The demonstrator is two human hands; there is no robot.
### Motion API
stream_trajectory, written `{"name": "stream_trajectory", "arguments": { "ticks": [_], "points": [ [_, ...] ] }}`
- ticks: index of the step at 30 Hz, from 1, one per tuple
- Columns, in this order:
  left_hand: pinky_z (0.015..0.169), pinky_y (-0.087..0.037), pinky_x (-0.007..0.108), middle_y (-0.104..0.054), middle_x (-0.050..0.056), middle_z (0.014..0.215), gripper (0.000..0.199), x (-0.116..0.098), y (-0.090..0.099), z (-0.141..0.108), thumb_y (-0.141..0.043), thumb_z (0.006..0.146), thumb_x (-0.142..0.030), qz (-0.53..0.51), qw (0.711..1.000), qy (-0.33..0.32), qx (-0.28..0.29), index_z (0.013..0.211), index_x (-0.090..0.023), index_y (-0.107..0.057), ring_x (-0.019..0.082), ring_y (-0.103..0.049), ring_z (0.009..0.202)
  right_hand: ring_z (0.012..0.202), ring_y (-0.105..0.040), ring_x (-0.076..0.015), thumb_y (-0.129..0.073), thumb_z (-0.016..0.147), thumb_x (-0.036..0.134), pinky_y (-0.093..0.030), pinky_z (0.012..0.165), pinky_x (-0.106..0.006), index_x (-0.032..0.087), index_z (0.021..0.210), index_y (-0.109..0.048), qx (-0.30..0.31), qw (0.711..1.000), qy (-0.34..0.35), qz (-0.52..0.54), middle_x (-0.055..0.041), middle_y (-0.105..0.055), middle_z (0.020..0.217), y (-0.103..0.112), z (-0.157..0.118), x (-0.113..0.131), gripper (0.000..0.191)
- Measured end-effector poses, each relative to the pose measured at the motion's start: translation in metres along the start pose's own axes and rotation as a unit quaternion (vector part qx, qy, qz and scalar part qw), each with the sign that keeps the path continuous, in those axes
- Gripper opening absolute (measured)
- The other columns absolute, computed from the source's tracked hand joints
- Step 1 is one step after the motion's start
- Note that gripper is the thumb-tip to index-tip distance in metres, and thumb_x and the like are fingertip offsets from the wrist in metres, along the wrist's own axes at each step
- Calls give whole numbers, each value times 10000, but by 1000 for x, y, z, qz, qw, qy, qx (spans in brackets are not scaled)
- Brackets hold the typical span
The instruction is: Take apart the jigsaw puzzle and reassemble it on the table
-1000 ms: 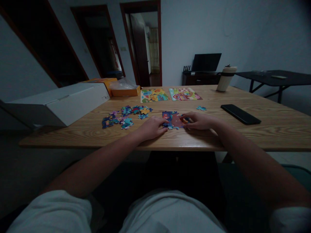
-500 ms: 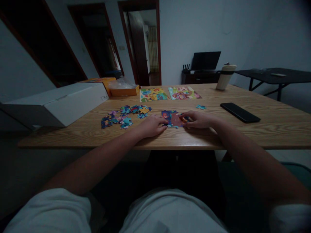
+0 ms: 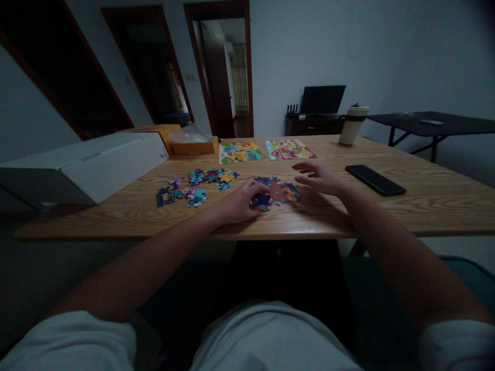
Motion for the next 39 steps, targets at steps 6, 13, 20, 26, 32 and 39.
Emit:
{"name": "stream_trajectory", "arguments": {
  "ticks": [6, 13, 20, 26, 32, 39],
  "points": [
    [865, -537, 319, -583, 90, 1209, 411, -4, -6, 54, -680, 789, -89, -104, 992, 0, -72, 1177, -196, -593, 168, -621, 971, 1028, -662, -248, -685, 837, 445, -543, 878, -390, 230, 1147, -698, 79, 986, 16, 144, -87, -721, 1162, -20, -2, 18, 377],
    [789, -554, 301, -606, 115, 1237, 413, 10, -22, 102, -642, 855, -125, -179, 981, 1, -80, 1250, -169, -531, 143, -657, 902, 759, -617, -165, -692, 817, 405, -499, 655, -285, 173, 1001, -687, -15, 986, 0, 165, -84, -723, 978, 4, 9, 1, 296],
    [1017, -438, 388, -660, 98, 1275, 523, 29, -46, 81, -580, 904, -571, 50, 993, -21, 104, 1286, -217, -624, 256, -600, 1161, 650, -583, -148, -663, 882, 302, -425, 564, -256, 158, 1022, -707, 1, 990, -141, -12, -78, -725, 861, 6, 10, -42, 205],
    [879, -464, 296, -700, 60, 1164, 541, 26, -51, 79, -558, 880, -612, 49, 986, 9, 156, 1264, -241, -650, 225, -634, 1020, 772, -655, -213, -613, 913, 379, -476, 684, -301, 177, 1061, -733, 29, 972, -143, -185, -102, -746, 912, 0, 9, -52, 277],
    [837, -458, 278, -703, 45, 1122, 509, 24, -51, 78, -562, 879, -590, 37, 986, 14, 162, 1243, -246, -656, 208, -632, 962, 773, -669, -226, -601, 912, 360, -474, 661, -298, 187, 1075, -731, 45, 963, -135, -231, -112, -755, 932, -6, 7, -42, 271],
    [845, -452, 284, -701, 47, 1102, 542, 29, -52, 80, -569, 866, -607, 40, 987, 9, 158, 1263, -248, -651, 212, -624, 952, 811, -680, -206, -598, 925, 374, -492, 715, -281, 192, 1192, -712, 64, 973, -73, -211, -106, -751, 1058, -12, 8, -30, 342]
  ]
}}
Point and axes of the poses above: each hand's wrist, its own z-axis towards the middle knuckle, its own y-axis out of the back of the hand, x = y × z, the point moved 9 cm from there along z, towards the middle knuckle
